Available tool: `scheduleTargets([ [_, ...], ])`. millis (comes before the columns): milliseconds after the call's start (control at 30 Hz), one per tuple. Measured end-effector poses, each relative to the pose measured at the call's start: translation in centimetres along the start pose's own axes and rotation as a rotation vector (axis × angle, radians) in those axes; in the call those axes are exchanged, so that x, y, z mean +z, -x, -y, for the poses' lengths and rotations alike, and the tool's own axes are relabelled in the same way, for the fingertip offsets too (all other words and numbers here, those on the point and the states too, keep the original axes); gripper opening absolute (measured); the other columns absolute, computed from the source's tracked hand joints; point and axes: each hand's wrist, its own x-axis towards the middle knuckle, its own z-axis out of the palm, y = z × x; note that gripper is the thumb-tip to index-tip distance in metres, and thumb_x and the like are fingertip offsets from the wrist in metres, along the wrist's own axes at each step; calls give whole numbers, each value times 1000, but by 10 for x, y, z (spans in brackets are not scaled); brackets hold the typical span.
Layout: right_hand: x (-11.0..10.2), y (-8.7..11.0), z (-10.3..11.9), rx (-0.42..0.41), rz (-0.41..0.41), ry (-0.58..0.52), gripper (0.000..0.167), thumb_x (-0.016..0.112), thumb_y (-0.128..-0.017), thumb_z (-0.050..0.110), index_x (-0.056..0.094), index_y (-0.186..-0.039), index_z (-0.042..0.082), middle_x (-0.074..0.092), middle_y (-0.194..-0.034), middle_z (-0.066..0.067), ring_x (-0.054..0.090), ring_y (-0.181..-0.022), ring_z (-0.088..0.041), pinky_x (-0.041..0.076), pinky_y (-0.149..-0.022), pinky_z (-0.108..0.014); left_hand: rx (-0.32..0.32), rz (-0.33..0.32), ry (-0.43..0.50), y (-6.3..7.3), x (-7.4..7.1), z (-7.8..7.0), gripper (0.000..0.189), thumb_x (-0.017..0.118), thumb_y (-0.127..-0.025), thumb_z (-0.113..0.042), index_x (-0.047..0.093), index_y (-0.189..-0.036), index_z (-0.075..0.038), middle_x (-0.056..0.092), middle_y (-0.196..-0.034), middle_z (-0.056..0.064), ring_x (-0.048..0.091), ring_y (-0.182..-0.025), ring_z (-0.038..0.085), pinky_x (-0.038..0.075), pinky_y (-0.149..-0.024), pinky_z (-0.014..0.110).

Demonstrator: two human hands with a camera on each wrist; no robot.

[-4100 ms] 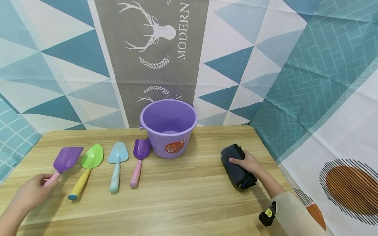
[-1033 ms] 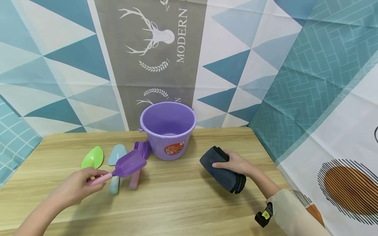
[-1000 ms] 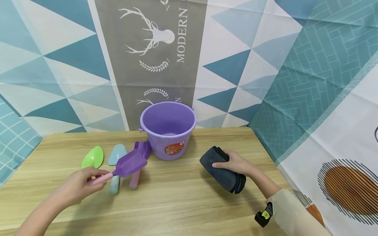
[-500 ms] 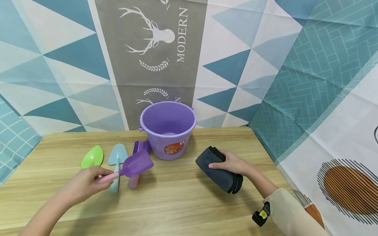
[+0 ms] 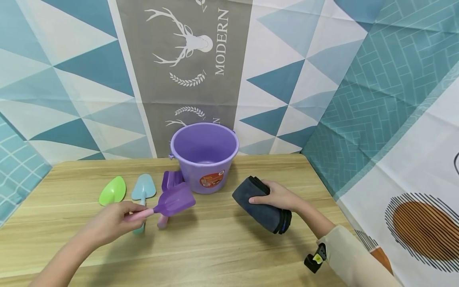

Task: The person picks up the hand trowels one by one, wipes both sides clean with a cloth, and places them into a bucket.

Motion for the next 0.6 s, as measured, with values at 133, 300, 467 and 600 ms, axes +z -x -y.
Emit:
scheduleTargets([
  [133,1,1,6,-8,24,-12,68,69,-80,48,46,-133,12,62,-105,-5,60,-90,-15,49,-78,-32,81,-47,-29,-4,5,-3,17,75,-73,-10,73,-88,-17,59,-72,-17,43,-64,-8,42,-53,17],
  [300,2,1,11,-31,44,-24,68,68,-81,47,45,-133,11,62,-106,-5,60,-90,-15,50,-79,-32,88,-22,-54,-9,7,-10,16,75,-74,-14,72,-85,-26,55,-68,-25,43,-64,-7,42,-55,17],
  [467,5,-1,15,-59,65,-35,62,69,-80,47,48,-128,12,62,-104,-5,60,-89,-15,50,-78,-31,82,30,-74,-12,9,-16,15,75,-75,-17,73,-87,-25,55,-66,-26,43,-60,-8,41,-53,16],
  [600,8,-1,17,-69,71,-27,59,69,-80,48,50,-125,14,62,-103,-4,60,-89,-15,49,-77,-31,88,21,-116,-13,13,-19,12,76,-75,-21,72,-86,-26,52,-64,-26,40,-58,-8,39,-51,16],
])
